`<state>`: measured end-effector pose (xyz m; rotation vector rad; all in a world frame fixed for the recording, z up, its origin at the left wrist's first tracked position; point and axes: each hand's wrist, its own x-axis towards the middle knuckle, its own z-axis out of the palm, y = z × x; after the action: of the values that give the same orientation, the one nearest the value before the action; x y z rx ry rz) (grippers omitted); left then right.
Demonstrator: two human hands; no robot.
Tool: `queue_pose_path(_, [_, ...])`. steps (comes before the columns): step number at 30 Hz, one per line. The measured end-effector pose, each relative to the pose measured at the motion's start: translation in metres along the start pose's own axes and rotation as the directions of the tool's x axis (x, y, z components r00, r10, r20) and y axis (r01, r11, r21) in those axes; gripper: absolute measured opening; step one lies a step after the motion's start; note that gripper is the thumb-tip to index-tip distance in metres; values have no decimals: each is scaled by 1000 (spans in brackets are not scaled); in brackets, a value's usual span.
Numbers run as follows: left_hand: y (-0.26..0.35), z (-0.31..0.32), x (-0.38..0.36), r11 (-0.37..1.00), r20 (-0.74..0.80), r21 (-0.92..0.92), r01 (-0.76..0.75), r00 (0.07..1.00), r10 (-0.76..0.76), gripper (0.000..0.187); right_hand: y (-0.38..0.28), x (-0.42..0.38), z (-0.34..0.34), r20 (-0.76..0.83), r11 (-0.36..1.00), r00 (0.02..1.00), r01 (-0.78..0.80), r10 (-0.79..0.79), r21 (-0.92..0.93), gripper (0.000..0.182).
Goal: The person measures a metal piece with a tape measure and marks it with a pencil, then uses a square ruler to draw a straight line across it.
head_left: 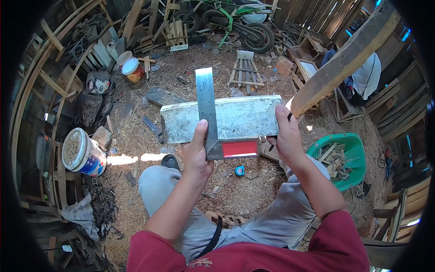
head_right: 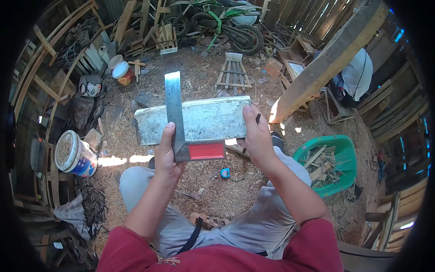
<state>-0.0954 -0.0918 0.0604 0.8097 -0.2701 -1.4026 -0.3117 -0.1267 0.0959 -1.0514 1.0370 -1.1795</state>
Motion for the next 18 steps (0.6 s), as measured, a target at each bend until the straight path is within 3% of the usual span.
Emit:
queue_pose_path(11, [-1,-2,4,998,20,-37,43,999,-42,33,-1,-2,2,0,1000,1000,-3,3,25,38])
queue_pose_path(14, [0,0,1,992,39,-47,118,992,-116,35,-2,-4,5,8,999,1000,-4,3,32,38])
queue_pose_path(18, [-2,4,-1,990,66,17,139,988,-140,38,13,-3,2,3,1000,1000,19,-19,15,37])
